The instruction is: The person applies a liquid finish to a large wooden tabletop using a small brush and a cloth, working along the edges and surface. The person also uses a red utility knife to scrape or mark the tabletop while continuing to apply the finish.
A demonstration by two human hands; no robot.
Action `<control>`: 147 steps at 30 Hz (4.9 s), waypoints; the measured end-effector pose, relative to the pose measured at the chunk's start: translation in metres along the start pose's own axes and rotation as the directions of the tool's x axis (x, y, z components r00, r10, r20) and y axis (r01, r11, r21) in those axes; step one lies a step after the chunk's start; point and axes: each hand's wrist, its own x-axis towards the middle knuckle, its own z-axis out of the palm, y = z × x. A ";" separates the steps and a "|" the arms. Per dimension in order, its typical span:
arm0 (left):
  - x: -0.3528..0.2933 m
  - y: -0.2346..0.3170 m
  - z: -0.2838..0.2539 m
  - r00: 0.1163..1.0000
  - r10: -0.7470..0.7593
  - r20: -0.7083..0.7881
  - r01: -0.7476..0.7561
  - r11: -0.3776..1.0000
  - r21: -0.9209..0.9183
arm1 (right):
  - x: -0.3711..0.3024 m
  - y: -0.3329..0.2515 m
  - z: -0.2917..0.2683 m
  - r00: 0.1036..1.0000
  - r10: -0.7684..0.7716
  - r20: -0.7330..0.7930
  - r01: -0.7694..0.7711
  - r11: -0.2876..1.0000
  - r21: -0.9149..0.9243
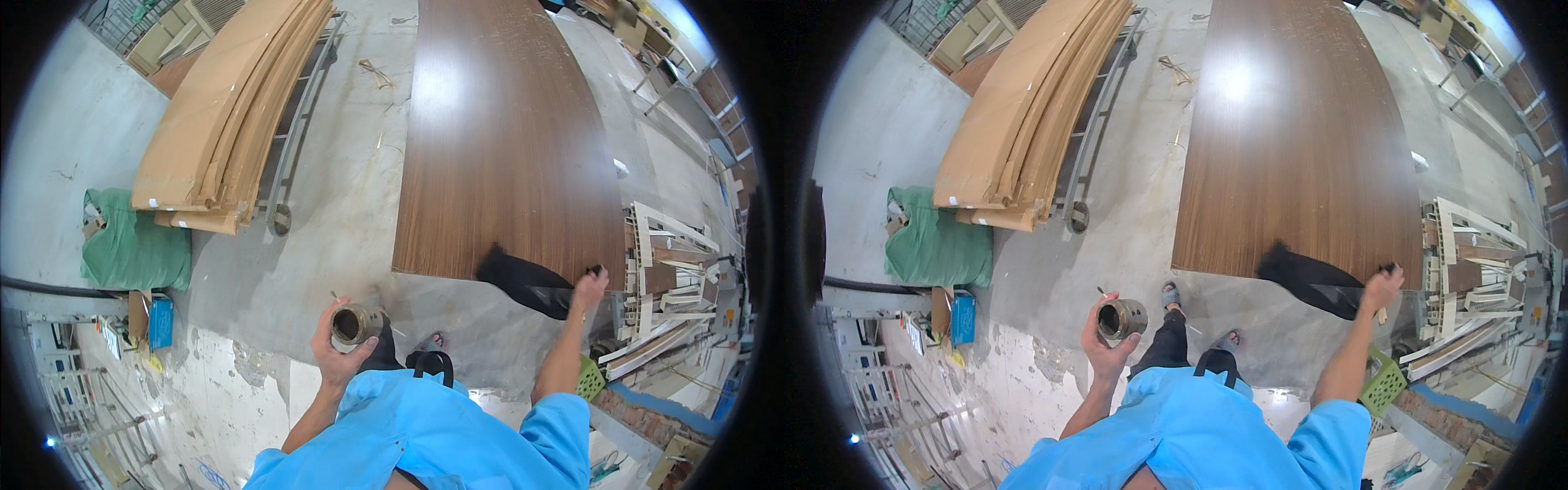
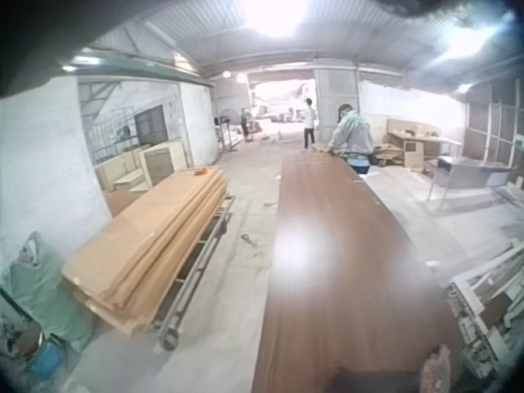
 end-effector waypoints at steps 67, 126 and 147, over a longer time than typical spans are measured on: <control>0.033 -0.062 -0.071 0.844 0.091 -0.528 -0.032 0.992 0.119 | -0.211 -0.386 0.051 -0.027 -0.647 0.762 0.969 0.169 0.178; 0.063 -0.077 -0.076 0.882 0.103 -0.459 -0.038 0.988 0.148 | -0.227 -0.328 0.010 -0.054 -0.691 0.720 0.924 0.239 0.298; 0.040 -0.070 -0.081 0.902 0.068 -0.426 0.011 0.983 0.182 | -0.206 -0.275 0.023 -0.425 -0.815 0.394 0.852 -0.213 0.479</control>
